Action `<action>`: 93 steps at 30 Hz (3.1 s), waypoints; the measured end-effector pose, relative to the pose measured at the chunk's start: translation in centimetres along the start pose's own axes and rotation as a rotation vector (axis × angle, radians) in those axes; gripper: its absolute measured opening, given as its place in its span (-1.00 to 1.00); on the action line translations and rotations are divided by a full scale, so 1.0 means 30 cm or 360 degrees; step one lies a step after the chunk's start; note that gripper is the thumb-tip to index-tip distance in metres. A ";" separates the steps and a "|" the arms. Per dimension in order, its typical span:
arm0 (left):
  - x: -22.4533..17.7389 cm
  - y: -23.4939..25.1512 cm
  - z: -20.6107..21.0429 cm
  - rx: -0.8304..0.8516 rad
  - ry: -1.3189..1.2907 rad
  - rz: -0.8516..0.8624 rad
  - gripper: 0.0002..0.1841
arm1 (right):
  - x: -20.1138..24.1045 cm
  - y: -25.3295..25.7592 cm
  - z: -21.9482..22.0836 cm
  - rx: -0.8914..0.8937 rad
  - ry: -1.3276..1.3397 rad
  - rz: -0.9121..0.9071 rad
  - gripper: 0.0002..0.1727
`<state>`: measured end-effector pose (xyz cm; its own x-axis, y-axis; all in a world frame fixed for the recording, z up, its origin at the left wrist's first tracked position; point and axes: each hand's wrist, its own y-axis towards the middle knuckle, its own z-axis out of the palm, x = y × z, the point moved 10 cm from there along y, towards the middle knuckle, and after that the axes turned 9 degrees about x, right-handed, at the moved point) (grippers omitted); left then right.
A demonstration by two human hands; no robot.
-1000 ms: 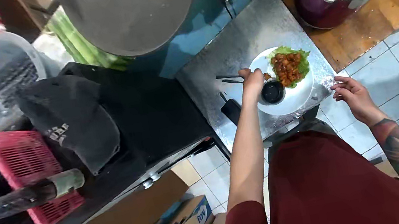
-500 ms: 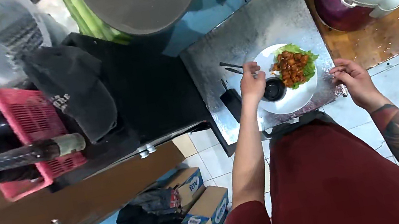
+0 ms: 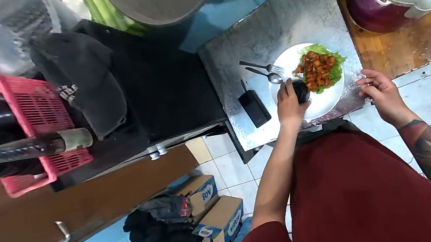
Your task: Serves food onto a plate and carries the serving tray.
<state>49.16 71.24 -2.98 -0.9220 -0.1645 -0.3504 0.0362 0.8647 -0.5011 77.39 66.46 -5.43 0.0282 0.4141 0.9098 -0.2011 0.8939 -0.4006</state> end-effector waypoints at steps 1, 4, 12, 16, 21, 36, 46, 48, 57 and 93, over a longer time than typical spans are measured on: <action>0.004 0.002 0.001 -0.0013 0.0007 -0.0011 0.15 | -0.003 -0.004 -0.002 -0.0003 0.0009 -0.0005 -0.46; 0.007 0.001 -0.001 -0.0079 0.0051 -0.0037 0.13 | -0.008 -0.015 -0.009 -0.0016 0.0038 -0.0025 -0.47; 0.005 -0.017 -0.023 -0.0222 0.0098 -0.0077 0.11 | -0.036 -0.026 -0.018 -0.0043 0.0073 -0.0017 -0.46; 0.022 -0.037 -0.037 -0.0260 0.0041 -0.0081 0.12 | -0.034 -0.028 -0.017 -0.0041 0.0073 -0.0025 -0.46; 0.094 -0.099 -0.095 -0.0423 -0.0413 0.0004 0.21 | -0.040 -0.030 -0.028 -0.0042 0.0085 -0.0026 -0.48; 0.437 -0.222 -0.364 -0.0721 -0.2135 0.0837 0.56 | 0.147 0.041 -0.020 -0.0041 -0.0005 -0.0255 -0.50; 0.686 0.237 -0.578 -0.1270 -0.1270 0.0150 0.59 | 0.526 0.408 0.550 0.0547 -0.1144 -0.0554 -0.58; 0.736 0.320 -0.568 -0.1248 -0.1257 0.0084 0.59 | 0.505 0.481 0.649 0.0599 -0.1277 -0.0511 -0.58; 0.761 0.247 -0.545 -0.1135 -0.1086 0.0012 0.31 | 0.435 0.457 0.813 0.0416 -0.1126 -0.0471 -0.58; 0.098 -0.268 -0.003 0.1511 -0.1054 0.0694 -0.72 | -0.016 -0.269 0.859 -0.0037 0.0016 -0.0185 -0.49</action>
<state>46.12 63.83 0.09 -0.4001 -0.3964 -0.8263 0.8111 0.2665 -0.5206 53.75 54.62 0.16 0.0601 0.3088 0.9492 -0.1732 0.9397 -0.2947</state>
